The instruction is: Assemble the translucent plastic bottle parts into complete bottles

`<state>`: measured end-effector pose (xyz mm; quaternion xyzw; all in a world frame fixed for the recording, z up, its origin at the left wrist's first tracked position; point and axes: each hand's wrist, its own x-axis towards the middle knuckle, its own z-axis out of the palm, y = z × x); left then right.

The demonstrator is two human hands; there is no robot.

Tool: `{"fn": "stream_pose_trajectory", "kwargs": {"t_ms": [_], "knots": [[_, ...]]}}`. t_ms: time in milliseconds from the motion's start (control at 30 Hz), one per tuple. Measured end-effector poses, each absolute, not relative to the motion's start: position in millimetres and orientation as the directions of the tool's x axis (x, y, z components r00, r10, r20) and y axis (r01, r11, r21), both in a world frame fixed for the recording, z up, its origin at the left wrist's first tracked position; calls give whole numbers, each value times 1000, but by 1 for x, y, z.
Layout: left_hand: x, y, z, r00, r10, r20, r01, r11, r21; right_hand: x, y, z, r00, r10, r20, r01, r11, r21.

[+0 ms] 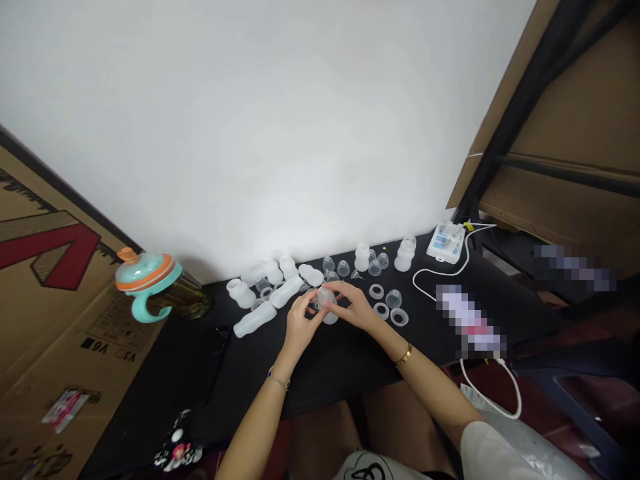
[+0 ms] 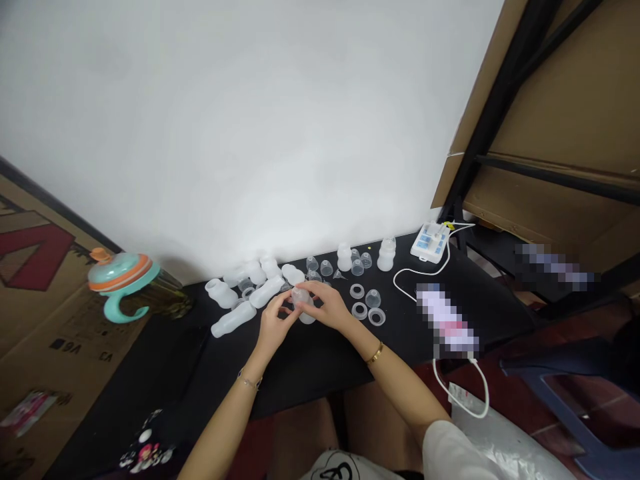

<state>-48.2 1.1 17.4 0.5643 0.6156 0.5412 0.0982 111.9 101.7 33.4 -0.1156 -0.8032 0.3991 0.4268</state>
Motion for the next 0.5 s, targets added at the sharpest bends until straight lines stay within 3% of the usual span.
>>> {"fn": "stream_pose_trajectory", "kwargs": {"t_ms": [500], "knots": [[-50,2,17,-343,809,477,592,-208,779,110,102,34,-596,564,572,-162,613,-773]]}}
